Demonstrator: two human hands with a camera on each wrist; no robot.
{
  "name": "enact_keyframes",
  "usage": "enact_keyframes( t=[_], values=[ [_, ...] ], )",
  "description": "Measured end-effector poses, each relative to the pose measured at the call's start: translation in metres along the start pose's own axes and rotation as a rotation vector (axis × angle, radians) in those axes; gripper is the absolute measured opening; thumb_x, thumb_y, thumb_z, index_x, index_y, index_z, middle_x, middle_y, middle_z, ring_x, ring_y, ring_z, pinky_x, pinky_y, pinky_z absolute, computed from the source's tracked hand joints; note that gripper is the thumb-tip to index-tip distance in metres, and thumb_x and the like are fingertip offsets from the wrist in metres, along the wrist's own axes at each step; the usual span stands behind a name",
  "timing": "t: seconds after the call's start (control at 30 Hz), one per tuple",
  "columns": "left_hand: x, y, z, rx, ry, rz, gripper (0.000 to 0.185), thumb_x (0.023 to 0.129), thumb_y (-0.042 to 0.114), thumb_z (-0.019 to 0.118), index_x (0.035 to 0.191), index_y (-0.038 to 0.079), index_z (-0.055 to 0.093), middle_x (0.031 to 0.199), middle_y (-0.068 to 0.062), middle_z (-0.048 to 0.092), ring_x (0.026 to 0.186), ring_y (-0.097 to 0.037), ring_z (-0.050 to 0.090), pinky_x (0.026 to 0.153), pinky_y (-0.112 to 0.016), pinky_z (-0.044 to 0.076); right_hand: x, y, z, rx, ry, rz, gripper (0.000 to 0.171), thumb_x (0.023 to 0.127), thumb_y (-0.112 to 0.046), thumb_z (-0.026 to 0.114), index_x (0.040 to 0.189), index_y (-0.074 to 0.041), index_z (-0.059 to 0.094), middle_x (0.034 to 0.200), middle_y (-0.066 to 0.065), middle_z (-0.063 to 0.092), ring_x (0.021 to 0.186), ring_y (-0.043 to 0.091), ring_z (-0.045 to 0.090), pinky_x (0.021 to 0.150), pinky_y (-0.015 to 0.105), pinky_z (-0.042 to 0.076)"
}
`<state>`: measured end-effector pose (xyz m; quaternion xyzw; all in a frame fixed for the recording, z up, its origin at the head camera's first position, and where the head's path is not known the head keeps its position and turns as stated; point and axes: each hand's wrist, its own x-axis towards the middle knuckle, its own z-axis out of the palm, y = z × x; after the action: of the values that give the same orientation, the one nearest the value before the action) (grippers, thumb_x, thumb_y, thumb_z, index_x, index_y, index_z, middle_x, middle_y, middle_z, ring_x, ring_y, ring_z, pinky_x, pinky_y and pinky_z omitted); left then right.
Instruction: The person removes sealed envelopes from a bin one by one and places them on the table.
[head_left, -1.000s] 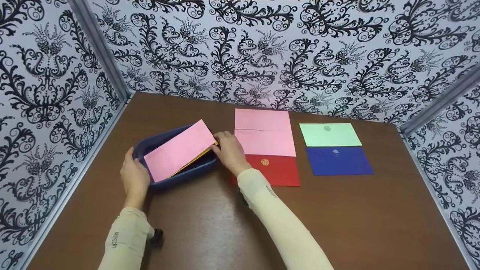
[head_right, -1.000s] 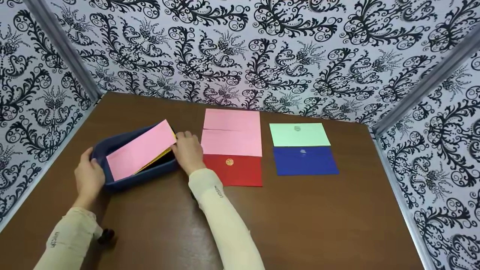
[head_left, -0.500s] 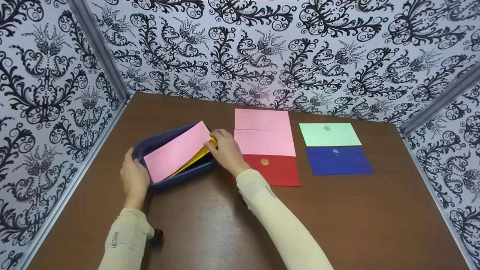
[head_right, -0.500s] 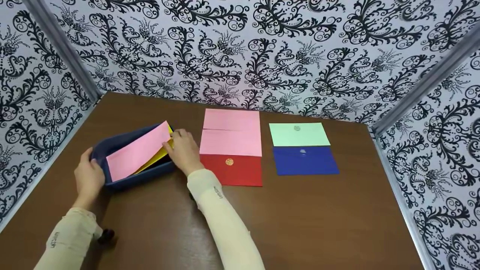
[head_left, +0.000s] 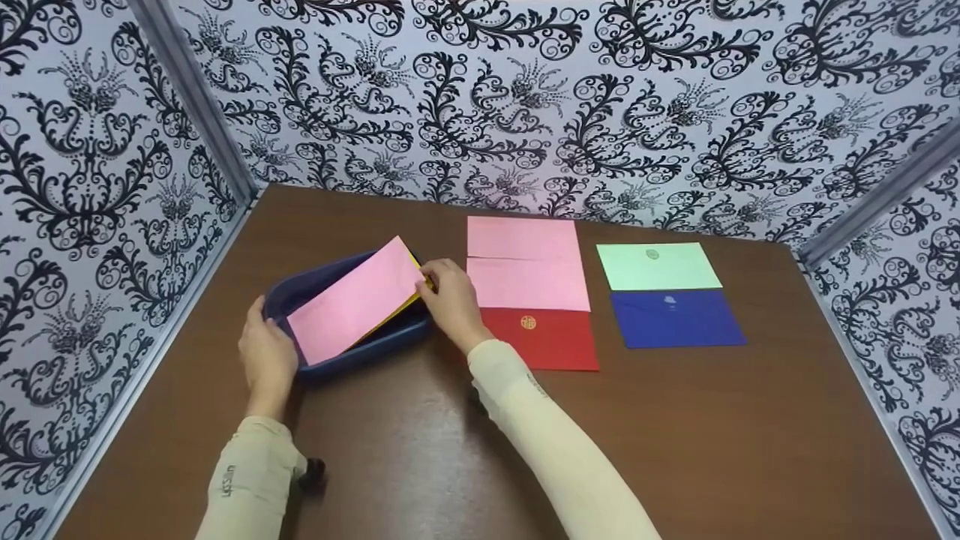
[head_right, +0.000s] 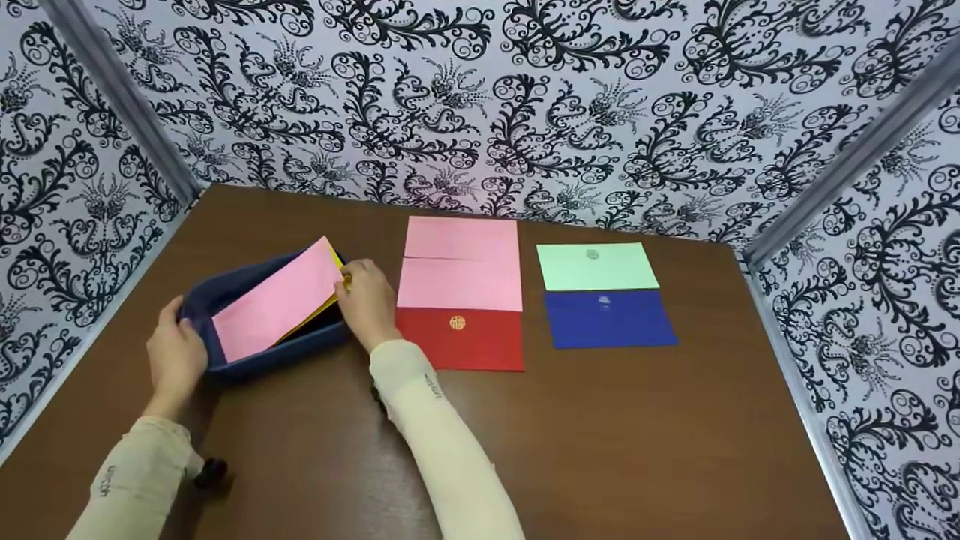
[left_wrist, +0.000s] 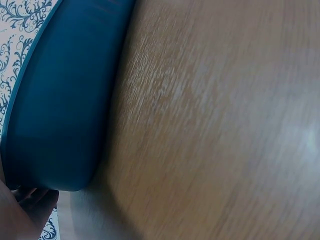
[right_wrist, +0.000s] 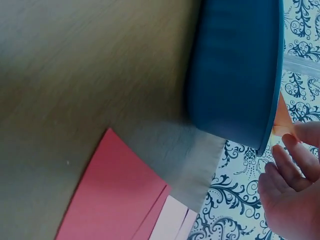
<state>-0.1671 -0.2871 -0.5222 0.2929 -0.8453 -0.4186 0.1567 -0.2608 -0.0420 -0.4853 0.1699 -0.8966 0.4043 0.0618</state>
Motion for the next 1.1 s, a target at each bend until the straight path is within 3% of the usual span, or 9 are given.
enact_keyframes(
  t=[0.23, 0.57, 0.73, 0.9, 1.1],
  values=[
    [-0.001, 0.000, 0.000, -0.004, 0.008, 0.022, 0.048, 0.105, 0.007, 0.029, 0.153, 0.003, 0.034, 0.151, -0.028, 0.043, 0.136, -0.050, 0.043, 0.114, -0.059, 0.035, -0.004, 0.001, -0.003, 0.143, 0.068, 0.030, 0.016, 0.091, -0.006, 0.069, 0.105, 0.000, 0.074, 0.121, 0.011, 0.065, 0.105, 0.021, 0.068, 0.093, 0.028, 0.057],
    [-0.001, 0.000, 0.000, -0.010, 0.006, 0.020, 0.048, 0.105, 0.006, 0.029, 0.153, 0.002, 0.033, 0.153, -0.028, 0.041, 0.138, -0.049, 0.040, 0.115, -0.059, 0.033, -0.010, 0.001, -0.009, 0.177, 0.153, 0.009, 0.013, 0.089, -0.007, 0.071, 0.101, -0.003, 0.076, 0.089, 0.012, 0.068, 0.079, 0.017, 0.061, 0.072, 0.023, 0.052],
    [0.000, 0.000, 0.000, -0.009, -0.010, 0.007, 0.049, 0.106, 0.007, 0.028, 0.155, 0.004, 0.031, 0.154, -0.027, 0.039, 0.139, -0.048, 0.040, 0.117, -0.057, 0.033, -0.010, 0.002, -0.013, 0.228, 0.148, 0.030, 0.014, 0.091, -0.007, 0.069, 0.102, -0.004, 0.075, 0.090, 0.010, 0.075, 0.077, 0.016, 0.064, 0.072, 0.021, 0.054],
    [0.001, 0.000, 0.000, -0.007, -0.039, -0.016, 0.050, 0.106, 0.008, 0.027, 0.157, 0.006, 0.027, 0.157, -0.026, 0.035, 0.142, -0.047, 0.038, 0.118, -0.057, 0.031, -0.011, 0.002, -0.016, 0.383, 0.118, 0.063, 0.014, 0.093, -0.003, 0.065, 0.105, 0.002, 0.072, 0.093, 0.017, 0.075, 0.080, 0.027, 0.073, 0.073, 0.025, 0.061],
    [0.001, 0.000, -0.001, -0.014, -0.068, -0.040, 0.051, 0.107, 0.010, 0.027, 0.158, 0.007, 0.024, 0.160, -0.023, 0.032, 0.144, -0.044, 0.036, 0.120, -0.055, 0.030, -0.013, 0.004, -0.021, 0.535, 0.089, 0.124, 0.016, 0.094, 0.000, 0.063, 0.108, 0.006, 0.068, 0.092, 0.024, 0.073, 0.081, 0.039, 0.074, 0.072, 0.037, 0.063]
  ],
)
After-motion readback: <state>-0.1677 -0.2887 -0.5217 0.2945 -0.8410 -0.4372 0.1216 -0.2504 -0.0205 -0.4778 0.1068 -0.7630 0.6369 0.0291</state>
